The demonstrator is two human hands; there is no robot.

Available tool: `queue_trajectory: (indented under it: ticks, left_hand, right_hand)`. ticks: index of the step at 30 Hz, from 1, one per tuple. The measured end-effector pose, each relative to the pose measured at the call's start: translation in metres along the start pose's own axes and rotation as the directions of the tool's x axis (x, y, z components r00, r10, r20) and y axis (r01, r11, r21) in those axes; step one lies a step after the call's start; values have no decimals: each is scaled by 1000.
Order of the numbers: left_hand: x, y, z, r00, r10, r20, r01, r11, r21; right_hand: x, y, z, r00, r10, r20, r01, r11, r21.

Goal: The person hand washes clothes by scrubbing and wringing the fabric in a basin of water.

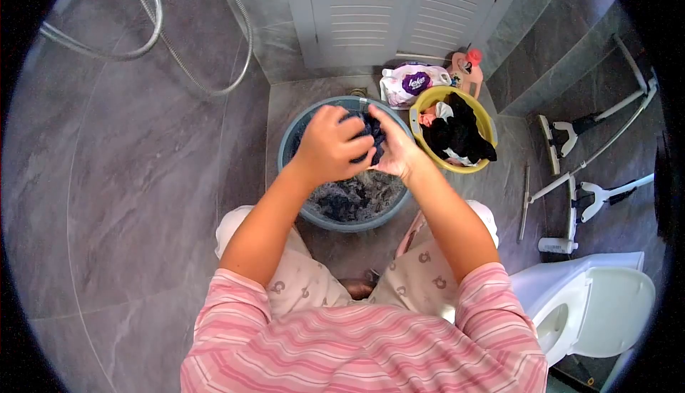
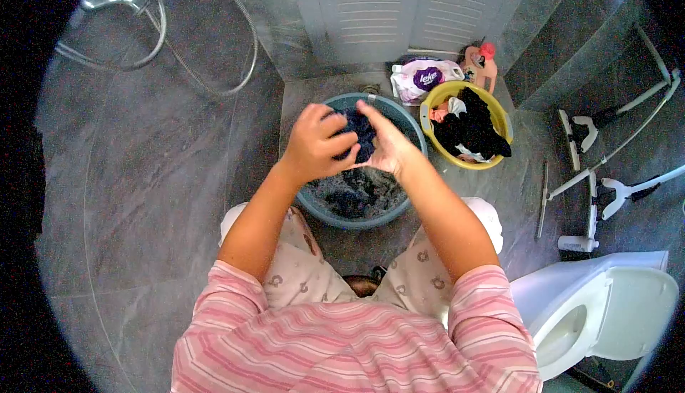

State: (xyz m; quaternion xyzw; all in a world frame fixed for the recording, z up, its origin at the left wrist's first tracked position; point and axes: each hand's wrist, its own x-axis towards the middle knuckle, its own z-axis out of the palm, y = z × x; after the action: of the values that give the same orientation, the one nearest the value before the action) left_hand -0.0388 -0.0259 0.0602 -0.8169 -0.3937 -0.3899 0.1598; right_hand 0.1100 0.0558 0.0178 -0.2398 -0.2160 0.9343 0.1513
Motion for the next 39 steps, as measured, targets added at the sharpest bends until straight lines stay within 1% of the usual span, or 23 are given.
queue_trajectory:
  ticks: [2, 5, 7, 8, 9, 11, 12, 13, 14, 15, 16, 17, 18, 19, 20, 21, 22, 23, 26, 29, 30, 34, 39]
  left_hand:
    - [-6, 5, 5, 997, 83, -2, -83, 996, -15]
    - [-6, 9, 8, 995, 57, -86, -59, 998, -25]
    - [-6, 7, 8, 994, -10, -112, 4, 999, -51]
    - [-8, 7, 11, 954, -217, -209, 189, 971, -145]
    - [-11, 7, 14, 865, -416, -281, 352, 901, -251]
    - [-13, 0, 25, 822, -461, -335, 373, 879, -296]
    - [-13, 0, 29, 727, -581, -367, 444, 805, -394]
    - [-13, 0, 34, 617, -689, -380, 498, 716, -489]
    - [-16, -2, 42, 544, -757, -362, 522, 643, -561]
    - [-17, -1, 49, 544, -759, -357, 527, 640, -559]
    - [-17, 1, 57, 354, -899, -259, 533, 421, -734]
    - [-18, 1, 63, 159, -981, -114, 475, 177, -862]
    - [-20, 0, 65, 108, -994, -15, 422, 59, -905]
    - [-24, -1, 70, 104, -995, -12, 421, 55, -905]
    - [-31, -4, 76, 48, -984, 174, 258, -156, -953]
    - [-36, -5, 79, 26, -934, 357, 79, -354, -932]
    - [-38, -5, 84, -14, -902, 432, 79, -431, -899]
    - [-42, -6, 87, -20, -901, 433, 76, -434, -898]
    - [-48, -4, 91, 123, -716, 687, -31, -695, -718]
    - [-55, -12, 90, 99, -609, 787, 63, -785, -616]
    - [-56, -14, 94, 158, -609, 777, 44, -782, -622]
    - [-57, -16, 97, 116, -579, 807, -3, -812, -583]
    - [-59, -18, 99, 81, -567, 819, 37, -820, -571]
  right_hand:
    - [8, 16, 1, 998, -37, 48, 33, 995, 91]
    - [8, 26, 17, 983, -99, -156, 128, 973, 190]
    - [19, 32, 17, 935, -289, -205, 331, 919, 215]
    - [21, 33, 15, 892, -341, -296, 407, 891, 201]
    - [18, 32, 22, 892, -341, -297, 408, 890, 204]
    - [12, 28, 37, 680, -667, -304, 639, 743, -202]
    - [10, 27, 47, 601, -722, -344, 659, 690, -298]
    - [9, 26, 49, 601, -721, -344, 660, 691, -296]
    - [10, 26, 49, 511, -810, -288, 622, 580, -527]
    - [11, 25, 49, 430, -879, -204, 540, 432, -722]
    - [21, 24, 41, 331, -935, -127, 491, 286, -823]
    - [23, 26, 36, 333, -934, -131, 490, 291, -822]
    - [20, 25, 40, 256, -966, 35, 434, 83, -897]
    - [17, 24, 43, 192, -958, 212, 356, -133, -925]
    - [18, 25, 44, 182, -943, 280, 331, -209, -920]
    - [20, 26, 43, 188, -941, 280, 330, -208, -921]
    - [22, 27, 40, 189, -912, 364, 295, -301, -907]
    - [23, 27, 38, 194, -875, 444, 259, -391, -883]
    - [26, 31, 34, 197, -840, 506, 245, -457, -855]
    - [25, 33, 34, 224, -831, 509, 193, -474, -859]
    - [25, 33, 33, 218, -831, 513, 197, -477, -856]
    - [25, 34, 34, 228, -828, 512, 206, -473, -857]
    - [25, 35, 30, 223, -849, 479, 205, -440, -874]
